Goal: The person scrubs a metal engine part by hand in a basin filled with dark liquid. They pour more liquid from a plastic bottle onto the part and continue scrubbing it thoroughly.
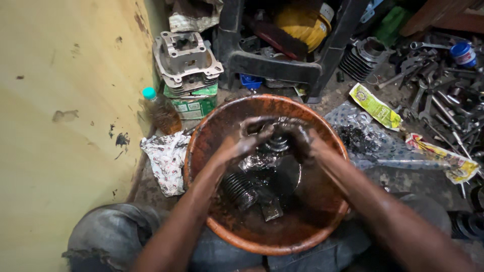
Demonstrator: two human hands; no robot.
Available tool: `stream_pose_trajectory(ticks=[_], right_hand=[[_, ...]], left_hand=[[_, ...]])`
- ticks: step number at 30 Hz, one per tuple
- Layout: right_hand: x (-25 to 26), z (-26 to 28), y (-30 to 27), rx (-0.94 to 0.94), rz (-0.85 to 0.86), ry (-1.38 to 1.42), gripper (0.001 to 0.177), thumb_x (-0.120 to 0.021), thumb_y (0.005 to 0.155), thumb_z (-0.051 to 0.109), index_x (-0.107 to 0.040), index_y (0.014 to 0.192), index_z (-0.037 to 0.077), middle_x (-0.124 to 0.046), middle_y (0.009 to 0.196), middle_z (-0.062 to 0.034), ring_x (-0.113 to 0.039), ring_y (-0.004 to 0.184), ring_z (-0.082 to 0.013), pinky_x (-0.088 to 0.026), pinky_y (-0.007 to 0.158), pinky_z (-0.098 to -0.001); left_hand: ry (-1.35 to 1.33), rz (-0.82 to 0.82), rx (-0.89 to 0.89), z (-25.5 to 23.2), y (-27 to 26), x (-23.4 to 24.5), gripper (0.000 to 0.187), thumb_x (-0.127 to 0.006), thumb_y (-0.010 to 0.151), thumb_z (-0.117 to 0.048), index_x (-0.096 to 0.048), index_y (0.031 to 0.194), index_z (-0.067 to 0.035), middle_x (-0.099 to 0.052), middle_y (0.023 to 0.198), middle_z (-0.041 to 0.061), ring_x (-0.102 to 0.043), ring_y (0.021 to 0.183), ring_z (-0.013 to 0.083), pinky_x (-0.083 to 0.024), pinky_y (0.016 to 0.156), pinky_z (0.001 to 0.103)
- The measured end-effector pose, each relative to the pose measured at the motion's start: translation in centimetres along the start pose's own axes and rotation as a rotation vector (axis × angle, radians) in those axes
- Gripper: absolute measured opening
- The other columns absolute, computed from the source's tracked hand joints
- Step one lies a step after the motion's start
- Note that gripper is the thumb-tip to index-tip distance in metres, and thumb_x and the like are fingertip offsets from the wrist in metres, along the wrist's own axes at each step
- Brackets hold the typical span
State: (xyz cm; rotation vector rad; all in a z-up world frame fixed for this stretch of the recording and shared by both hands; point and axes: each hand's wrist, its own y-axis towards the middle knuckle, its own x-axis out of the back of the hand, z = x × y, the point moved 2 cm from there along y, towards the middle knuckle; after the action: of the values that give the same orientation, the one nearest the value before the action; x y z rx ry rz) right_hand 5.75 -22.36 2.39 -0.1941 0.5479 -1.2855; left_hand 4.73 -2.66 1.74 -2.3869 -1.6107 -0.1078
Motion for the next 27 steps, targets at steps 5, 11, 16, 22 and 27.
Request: stream_pose_trajectory(ticks=[5, 11, 16, 22, 27], right_hand=[[-0.3, 4.7, -1.7, 0.195, 0.017, -0.045, 0.019, -0.069, 0.091, 0.008, -0.069, 0.108, 0.0, -0.073, 0.101, -0.0135, -0.071, 0.088, -0.0218, -0.062, 0.079, -0.0335], [-0.9, 1.5, 0.9, 0.313, -0.028, -0.204, 0.025, -0.066, 0.094, 0.02, -0.07, 0.11, 0.002, -0.075, 0.103, -0.0097, -0.072, 0.091, -0.0208, -0.06, 0.082, -0.0366], [-0.7, -0.9, 1.8, -0.021, -0.193, -0.378, 0.039, -0.066, 0.093, 0.037, -0.067, 0.121, 0.011, -0.071, 0.107, -0.0075, -0.069, 0.088, -0.0214, -0.057, 0.075, -0.0416], [0.9, 0.4, 2.4, 0.2, -0.029, -0.197, 0.046, -0.064, 0.093, 0.043, -0.067, 0.123, 0.008, -0.074, 0.11, -0.0083, -0.072, 0.09, -0.0199, -0.06, 0.078, -0.0359], [3.0, -2.2, 3.1, 0.026, -0.132, -0.3, 0.053, -0.058, 0.095, 0.055, -0.066, 0.129, 0.015, -0.073, 0.115, 0.004, -0.069, 0.1, -0.0116, -0.057, 0.084, -0.0293]], left_hand=[[0.033, -0.153, -0.371, -6.2, -1.1, 0.6, 0.043, -0.074, 0.093, -0.035, -0.068, 0.128, -0.011, -0.073, 0.117, 0.007, -0.068, 0.105, 0.0172, -0.057, 0.093, 0.035], [0.05, -0.192, -0.071, -2.8, -0.8, 0.7, 0.049, -0.07, 0.092, -0.039, -0.065, 0.134, -0.014, -0.07, 0.119, 0.007, -0.068, 0.107, 0.0224, -0.057, 0.092, 0.037], [-0.073, -0.151, -0.074, -0.9, -1.8, 0.7, 0.066, -0.066, 0.089, -0.053, -0.063, 0.14, -0.012, -0.071, 0.131, 0.011, -0.064, 0.124, 0.0256, -0.051, 0.104, 0.038], [0.159, -0.239, 0.036, -4.1, -2.8, 4.4, 0.082, -0.076, 0.084, -0.058, -0.05, 0.147, -0.012, -0.056, 0.139, 0.015, -0.058, 0.129, 0.0299, -0.047, 0.107, 0.045], [0.117, -0.212, 0.017, -3.2, -4.6, 4.3, 0.069, -0.079, 0.08, -0.047, -0.061, 0.133, -0.007, -0.073, 0.123, 0.012, -0.073, 0.113, 0.0235, -0.059, 0.097, 0.039]])
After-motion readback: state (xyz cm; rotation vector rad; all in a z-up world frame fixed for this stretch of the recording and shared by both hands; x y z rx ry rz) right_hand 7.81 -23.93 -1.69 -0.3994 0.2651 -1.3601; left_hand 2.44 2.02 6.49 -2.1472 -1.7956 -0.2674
